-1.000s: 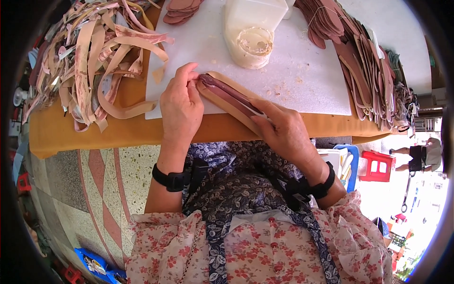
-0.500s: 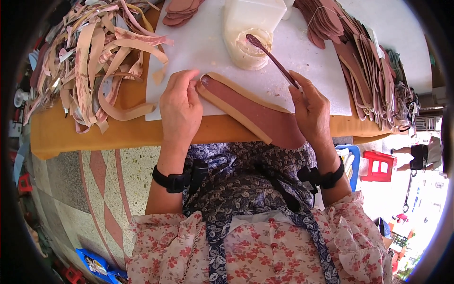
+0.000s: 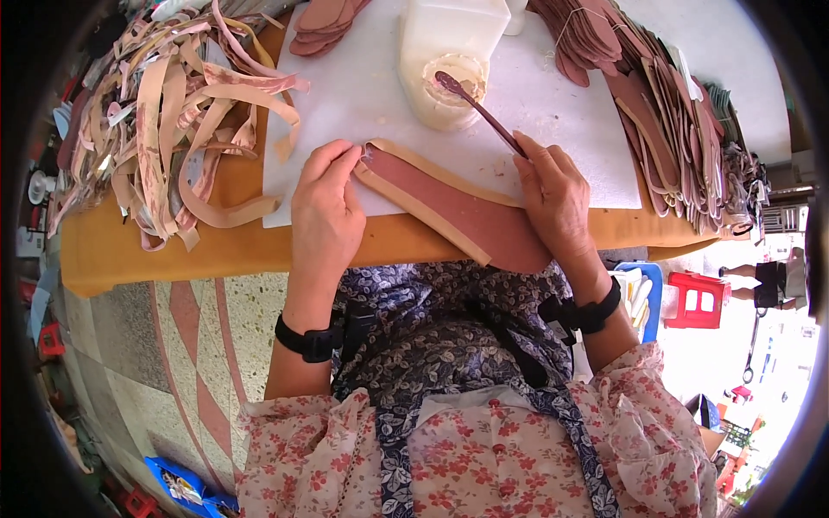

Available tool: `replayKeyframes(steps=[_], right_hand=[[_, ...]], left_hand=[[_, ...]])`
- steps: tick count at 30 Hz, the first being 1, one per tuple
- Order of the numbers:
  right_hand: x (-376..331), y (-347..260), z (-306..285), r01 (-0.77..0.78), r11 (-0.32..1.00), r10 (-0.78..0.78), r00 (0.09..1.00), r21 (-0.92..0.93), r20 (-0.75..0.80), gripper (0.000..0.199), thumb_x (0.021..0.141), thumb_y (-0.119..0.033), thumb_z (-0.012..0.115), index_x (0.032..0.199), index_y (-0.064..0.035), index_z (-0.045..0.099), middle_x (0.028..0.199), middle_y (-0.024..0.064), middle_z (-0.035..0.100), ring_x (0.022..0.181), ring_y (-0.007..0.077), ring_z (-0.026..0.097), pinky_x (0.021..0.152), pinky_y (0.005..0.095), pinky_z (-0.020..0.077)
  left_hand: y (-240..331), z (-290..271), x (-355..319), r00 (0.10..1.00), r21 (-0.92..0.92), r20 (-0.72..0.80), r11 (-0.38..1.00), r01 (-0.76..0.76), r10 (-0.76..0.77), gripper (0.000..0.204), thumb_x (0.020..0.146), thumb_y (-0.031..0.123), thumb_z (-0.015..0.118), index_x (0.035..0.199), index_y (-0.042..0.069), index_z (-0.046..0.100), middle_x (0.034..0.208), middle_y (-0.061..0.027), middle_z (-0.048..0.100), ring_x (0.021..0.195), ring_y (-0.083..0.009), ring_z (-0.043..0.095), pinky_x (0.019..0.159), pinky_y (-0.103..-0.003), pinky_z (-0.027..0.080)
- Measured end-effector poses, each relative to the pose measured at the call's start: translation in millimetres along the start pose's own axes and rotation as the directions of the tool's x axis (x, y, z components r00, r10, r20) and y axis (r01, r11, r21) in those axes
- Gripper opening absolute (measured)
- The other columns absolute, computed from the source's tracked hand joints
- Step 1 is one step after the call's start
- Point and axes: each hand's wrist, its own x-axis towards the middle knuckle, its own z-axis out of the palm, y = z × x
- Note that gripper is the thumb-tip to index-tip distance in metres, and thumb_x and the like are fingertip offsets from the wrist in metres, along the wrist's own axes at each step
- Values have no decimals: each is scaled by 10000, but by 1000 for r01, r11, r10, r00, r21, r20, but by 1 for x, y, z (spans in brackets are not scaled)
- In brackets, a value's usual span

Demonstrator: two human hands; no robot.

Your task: Applying adhesive to a shoe insole and attaching decorative leather straps.

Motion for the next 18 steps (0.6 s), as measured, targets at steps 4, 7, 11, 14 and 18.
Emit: replayKeyframes(steps=[4, 7, 11, 14, 18], right_hand=[[2, 2, 1, 16, 1000, -16, 1000, 0, -6, 263, 878, -159, 648, 1131, -87, 664, 819, 99, 595, 796, 291, 606, 706, 388, 502], [2, 1, 0, 9, 993, -7, 1000, 115, -18, 248, 873, -132, 653, 1112, -68, 667, 810, 112, 586, 768, 304, 595, 688, 392, 492], [2, -1, -3, -12, 987, 14, 1000, 159, -11, 244, 870, -95, 653, 1109, -44, 664, 798, 130, 568, 727, 302, 578, 672, 379, 476], [1, 1, -6, -18, 976, 17, 1000, 216, 5, 256, 882, -94, 645, 1131, -31, 657, 795, 134, 561, 694, 279, 563, 659, 357, 470], [0, 1, -8, -98, 957, 87, 995, 273, 51, 250, 903, -90, 614, 1139, -17, 650, 797, 128, 554, 687, 231, 550, 654, 324, 460]], left_hand=[[3, 2, 1, 999, 25, 12, 999, -45, 45, 311, 818, -105, 523, 1109, -78, 627, 1137, -162, 611, 1037, -334, 594, 901, -388, 497], [5, -3, -1, 997, 56, 21, 996, -69, 68, 341, 793, -122, 518, 1118, -87, 616, 1160, -163, 599, 1040, -339, 574, 910, -391, 486], [1, -3, -1, 995, 47, 66, 996, -82, 79, 422, 772, -135, 482, 1163, -57, 619, 1198, -176, 593, 1111, -339, 558, 978, -383, 444], [2, -1, -1, 996, 35, 31, 996, -86, 85, 429, 758, -148, 492, 1158, -62, 620, 1170, -181, 596, 1077, -341, 564, 956, -386, 455], [4, -5, -4, 996, 15, 10, 996, -86, 85, 431, 746, -157, 512, 1151, -59, 625, 1144, -181, 598, 1055, -341, 566, 931, -389, 467]])
